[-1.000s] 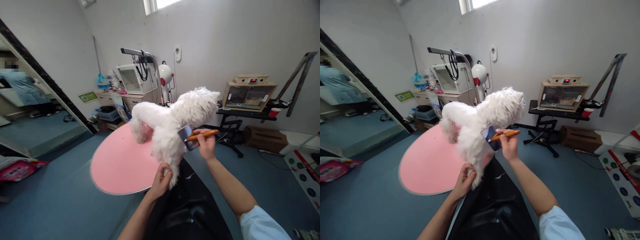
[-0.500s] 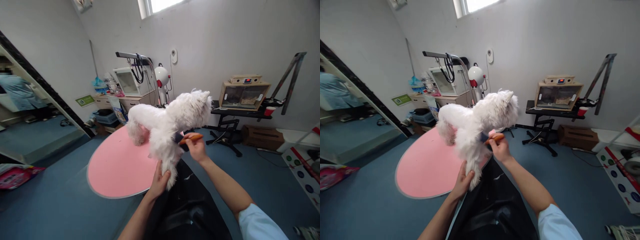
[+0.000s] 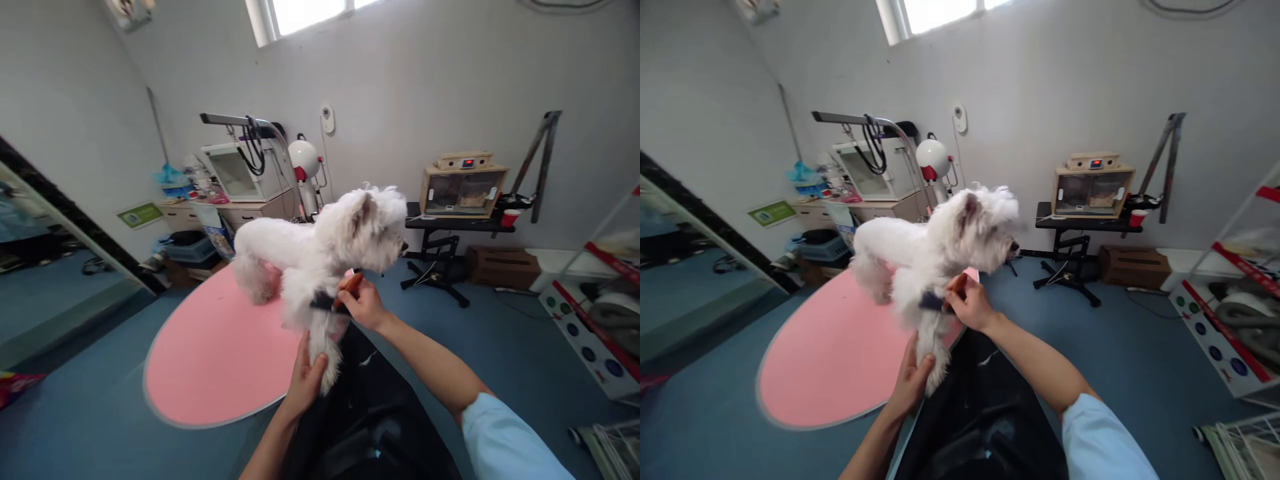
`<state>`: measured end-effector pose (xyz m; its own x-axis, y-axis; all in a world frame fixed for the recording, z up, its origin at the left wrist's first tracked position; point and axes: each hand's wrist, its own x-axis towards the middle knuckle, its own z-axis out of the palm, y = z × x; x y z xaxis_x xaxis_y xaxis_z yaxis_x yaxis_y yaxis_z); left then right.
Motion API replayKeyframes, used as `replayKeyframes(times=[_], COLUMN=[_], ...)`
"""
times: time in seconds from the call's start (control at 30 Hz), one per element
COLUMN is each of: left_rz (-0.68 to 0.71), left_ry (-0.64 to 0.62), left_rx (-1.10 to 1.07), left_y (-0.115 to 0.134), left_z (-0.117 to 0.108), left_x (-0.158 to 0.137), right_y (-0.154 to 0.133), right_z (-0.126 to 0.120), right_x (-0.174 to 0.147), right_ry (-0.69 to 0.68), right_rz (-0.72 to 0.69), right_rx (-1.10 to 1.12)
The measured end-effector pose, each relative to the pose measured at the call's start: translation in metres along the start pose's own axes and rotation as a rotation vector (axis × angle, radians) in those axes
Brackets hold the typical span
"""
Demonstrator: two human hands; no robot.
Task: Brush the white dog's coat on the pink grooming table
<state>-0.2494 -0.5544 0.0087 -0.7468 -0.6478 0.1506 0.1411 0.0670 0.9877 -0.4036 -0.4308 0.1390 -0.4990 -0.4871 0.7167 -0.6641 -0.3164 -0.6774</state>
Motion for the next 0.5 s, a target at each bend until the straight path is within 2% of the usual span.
replayKeyframes(times=[0.03,0.07,0.17,0.2,0.3,0.33,0.43,0.47,0.5], left_rz=[0.002,-0.003,-0.014,0.001,0.063,0.073,0.089,0.094,0.098], left_ry=[0.04,0.041,-0.084,-0.091,0.022,0.022,-0.052,-0.048,-0.026], left_rx=[0.011,0.014,0.003,0.014,0.09,0.106,0.126,0.141,0.16], left_y=[-0.002,-0.003,-0.004,-0.004,-0.002,-0.001,-0.002,-0.003,-0.004], left_z=[-0.001,-0.001,-0.001,-0.001,0.002,0.003,0.004,0.004,0.004], left_x=[0.001,0.001,0.003,0.003,0.005,0.006,0.007,0.007,0.007], right_y=[0.0,0.001,0.004,0.005,0.01,0.012,0.015,0.016,0.017], right_z=[0.001,0.002,0.004,0.005,0.006,0.006,0.006,0.006,0.006], right_x=[0.0,0.001,-0.001,-0.002,-0.005,-0.007,-0.011,-0.012,-0.013], right_ry=[0.086,0.108,-0.126,-0.141,0.066,0.061,-0.106,-0.07,0.026], right_rz=[-0.028,-0.049,0.032,0.078,0.074,0.048,0.071,0.103,0.123], right_rx=[-0.013,-0.008,0.071,0.083,0.108,0.141,0.24,0.252,0.256])
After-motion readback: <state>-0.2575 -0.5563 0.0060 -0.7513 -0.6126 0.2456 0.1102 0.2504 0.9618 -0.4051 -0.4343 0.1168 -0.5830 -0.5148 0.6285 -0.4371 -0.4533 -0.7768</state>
